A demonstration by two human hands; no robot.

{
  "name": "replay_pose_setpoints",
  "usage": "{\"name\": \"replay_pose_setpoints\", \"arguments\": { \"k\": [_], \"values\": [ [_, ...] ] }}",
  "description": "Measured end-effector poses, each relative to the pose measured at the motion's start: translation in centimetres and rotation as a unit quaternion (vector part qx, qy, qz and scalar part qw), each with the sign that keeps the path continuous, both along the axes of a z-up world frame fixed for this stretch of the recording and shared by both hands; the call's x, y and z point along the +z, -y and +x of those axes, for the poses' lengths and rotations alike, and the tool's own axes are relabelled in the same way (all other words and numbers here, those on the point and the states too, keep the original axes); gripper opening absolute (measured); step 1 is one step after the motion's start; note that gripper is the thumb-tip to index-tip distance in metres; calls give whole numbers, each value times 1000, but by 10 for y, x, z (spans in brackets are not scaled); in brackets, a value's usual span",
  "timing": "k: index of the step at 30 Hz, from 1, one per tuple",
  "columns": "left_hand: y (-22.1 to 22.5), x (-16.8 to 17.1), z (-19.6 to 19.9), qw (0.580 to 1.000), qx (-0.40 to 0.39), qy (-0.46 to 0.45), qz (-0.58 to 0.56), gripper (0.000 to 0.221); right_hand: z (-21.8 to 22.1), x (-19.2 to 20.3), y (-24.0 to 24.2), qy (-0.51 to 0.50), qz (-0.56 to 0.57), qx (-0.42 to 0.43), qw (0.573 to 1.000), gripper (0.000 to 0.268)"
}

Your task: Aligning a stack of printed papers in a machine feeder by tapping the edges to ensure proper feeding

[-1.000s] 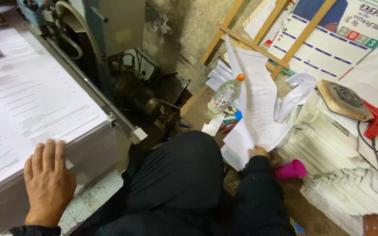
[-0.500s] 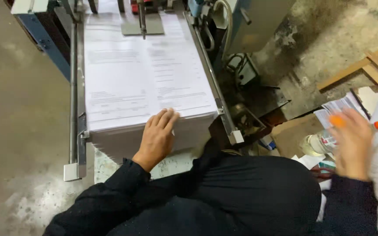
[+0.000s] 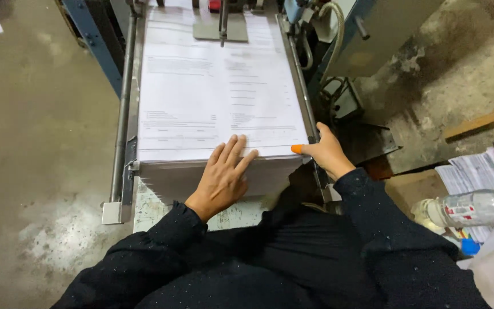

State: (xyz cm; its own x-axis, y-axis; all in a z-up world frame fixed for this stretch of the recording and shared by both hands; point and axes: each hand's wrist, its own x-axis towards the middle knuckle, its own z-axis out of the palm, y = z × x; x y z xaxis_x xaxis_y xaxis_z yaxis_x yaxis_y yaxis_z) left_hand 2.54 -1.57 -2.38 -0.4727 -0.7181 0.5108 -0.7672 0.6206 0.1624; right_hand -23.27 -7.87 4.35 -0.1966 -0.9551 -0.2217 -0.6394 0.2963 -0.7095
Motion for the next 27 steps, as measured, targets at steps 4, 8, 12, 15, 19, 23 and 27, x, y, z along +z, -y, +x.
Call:
{"name": "replay_pose_setpoints", "arguments": {
  "k": [4, 8, 12, 15, 19, 23, 27],
  "values": [
    [2, 7, 2, 999, -23, 9, 25, 76, 1, -11, 0, -2, -30, -19, 999, 102],
    [0, 5, 2, 1000, -15, -9, -6, 76, 22, 17, -17, -9, -18, -28, 999, 100],
    [5, -7, -2, 1000, -2, -21, -21, 66, 21, 17, -17, 8, -24, -28, 999, 95],
    [2, -4, -3, 999, 3, -33, -15, 70, 21, 21, -21, 40, -26, -30, 998, 97],
    [0, -7, -4, 1000, 9, -19, -18, 69, 18, 18, -20, 43, -29, -23, 998, 95],
    [0, -4, -1, 1000, 3, 7, 1, 75, 9, -1, -14, -18, -45, -44, 998, 101],
    [-1, 1, -2, 1000, -1, 4, 2, 75, 14, -5, -13, -16, -66, -62, 996, 96]
  ]
}}
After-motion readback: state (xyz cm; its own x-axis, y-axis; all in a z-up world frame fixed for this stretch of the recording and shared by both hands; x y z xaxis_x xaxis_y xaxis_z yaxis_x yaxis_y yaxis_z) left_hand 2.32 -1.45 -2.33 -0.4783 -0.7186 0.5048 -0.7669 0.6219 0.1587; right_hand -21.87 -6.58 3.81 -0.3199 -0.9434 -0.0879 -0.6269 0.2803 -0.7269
